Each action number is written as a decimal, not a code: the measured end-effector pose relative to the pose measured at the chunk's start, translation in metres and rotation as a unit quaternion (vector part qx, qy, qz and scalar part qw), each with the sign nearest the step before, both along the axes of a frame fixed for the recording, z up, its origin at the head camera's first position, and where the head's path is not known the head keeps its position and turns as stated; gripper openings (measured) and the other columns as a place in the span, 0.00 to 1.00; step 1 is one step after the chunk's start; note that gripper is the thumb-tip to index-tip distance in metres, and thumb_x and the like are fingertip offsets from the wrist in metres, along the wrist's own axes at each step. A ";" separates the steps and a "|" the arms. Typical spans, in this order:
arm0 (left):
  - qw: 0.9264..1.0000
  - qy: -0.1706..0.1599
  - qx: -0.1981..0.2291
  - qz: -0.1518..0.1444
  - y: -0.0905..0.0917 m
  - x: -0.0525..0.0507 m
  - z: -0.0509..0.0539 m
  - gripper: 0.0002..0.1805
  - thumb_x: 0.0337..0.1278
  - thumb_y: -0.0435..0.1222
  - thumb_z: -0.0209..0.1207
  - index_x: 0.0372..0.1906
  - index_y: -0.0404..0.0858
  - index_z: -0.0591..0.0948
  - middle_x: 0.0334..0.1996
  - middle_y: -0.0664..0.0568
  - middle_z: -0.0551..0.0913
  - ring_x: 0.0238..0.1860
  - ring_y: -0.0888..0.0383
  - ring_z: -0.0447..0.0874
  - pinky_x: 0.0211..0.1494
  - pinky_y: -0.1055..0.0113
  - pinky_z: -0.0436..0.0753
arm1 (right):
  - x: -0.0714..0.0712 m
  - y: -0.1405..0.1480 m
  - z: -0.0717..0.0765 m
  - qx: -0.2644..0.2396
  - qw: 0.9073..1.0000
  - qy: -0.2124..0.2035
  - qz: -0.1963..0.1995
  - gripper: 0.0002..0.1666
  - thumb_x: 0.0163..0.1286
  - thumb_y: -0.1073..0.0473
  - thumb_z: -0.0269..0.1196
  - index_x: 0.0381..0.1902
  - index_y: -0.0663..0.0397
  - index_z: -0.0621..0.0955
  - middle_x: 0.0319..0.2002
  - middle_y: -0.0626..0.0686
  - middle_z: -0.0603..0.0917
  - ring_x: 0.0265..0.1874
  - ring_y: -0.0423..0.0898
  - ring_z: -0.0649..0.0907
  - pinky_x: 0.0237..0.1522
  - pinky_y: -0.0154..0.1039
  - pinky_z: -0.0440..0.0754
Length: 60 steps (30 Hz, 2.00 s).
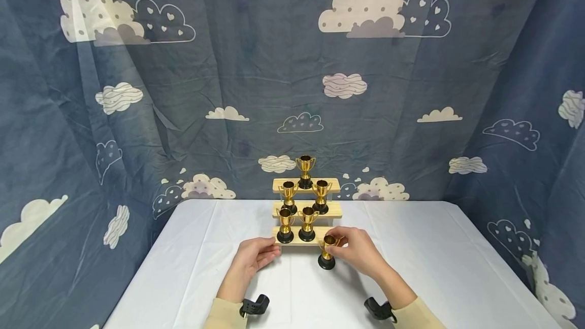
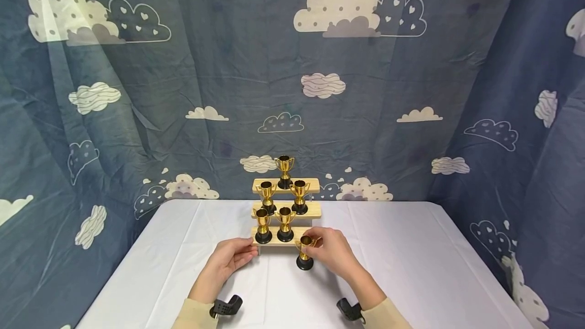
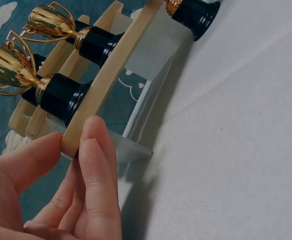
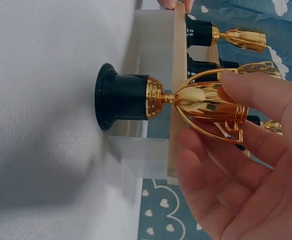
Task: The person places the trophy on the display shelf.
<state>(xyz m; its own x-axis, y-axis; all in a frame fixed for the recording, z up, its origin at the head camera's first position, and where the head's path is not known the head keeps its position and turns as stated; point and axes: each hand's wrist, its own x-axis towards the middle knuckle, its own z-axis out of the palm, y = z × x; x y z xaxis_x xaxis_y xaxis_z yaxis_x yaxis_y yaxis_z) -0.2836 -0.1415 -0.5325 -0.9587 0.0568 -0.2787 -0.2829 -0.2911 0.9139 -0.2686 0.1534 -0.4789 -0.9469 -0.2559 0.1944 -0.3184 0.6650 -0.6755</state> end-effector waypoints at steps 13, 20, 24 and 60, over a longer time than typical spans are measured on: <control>1.000 0.005 0.001 0.000 -0.001 0.003 0.000 0.15 0.58 0.30 0.65 0.47 0.23 0.82 0.31 0.41 0.88 0.33 0.52 0.90 0.43 0.63 0.89 | 0.001 0.000 -0.001 -0.001 1.000 -0.003 -0.002 0.17 0.57 0.57 0.76 0.45 0.44 0.86 0.31 0.37 0.84 0.34 0.41 0.83 0.41 0.43 0.80; 1.000 0.006 0.003 -0.003 -0.002 0.004 0.000 0.17 0.59 0.30 0.65 0.49 0.22 0.81 0.32 0.40 0.88 0.34 0.52 0.90 0.44 0.62 0.89 | 0.001 -0.001 -0.003 0.000 1.000 -0.005 -0.003 0.18 0.57 0.56 0.76 0.46 0.45 0.86 0.31 0.37 0.83 0.32 0.38 0.82 0.40 0.42 0.80; 1.000 0.012 0.008 -0.007 -0.003 0.004 0.002 0.17 0.60 0.30 0.65 0.50 0.22 0.80 0.32 0.40 0.88 0.34 0.52 0.90 0.44 0.63 0.89 | 0.000 -0.001 -0.002 0.003 1.000 -0.001 -0.002 0.19 0.57 0.56 0.76 0.47 0.47 0.86 0.32 0.37 0.84 0.33 0.40 0.83 0.40 0.41 0.80; 1.000 0.005 0.006 -0.001 -0.003 0.003 0.000 0.15 0.58 0.30 0.66 0.47 0.23 0.82 0.31 0.41 0.88 0.33 0.52 0.90 0.43 0.63 0.89 | 0.010 0.008 0.028 0.001 1.000 0.022 -0.003 0.20 0.59 0.54 0.76 0.50 0.44 0.86 0.37 0.36 0.85 0.34 0.37 0.83 0.37 0.39 0.82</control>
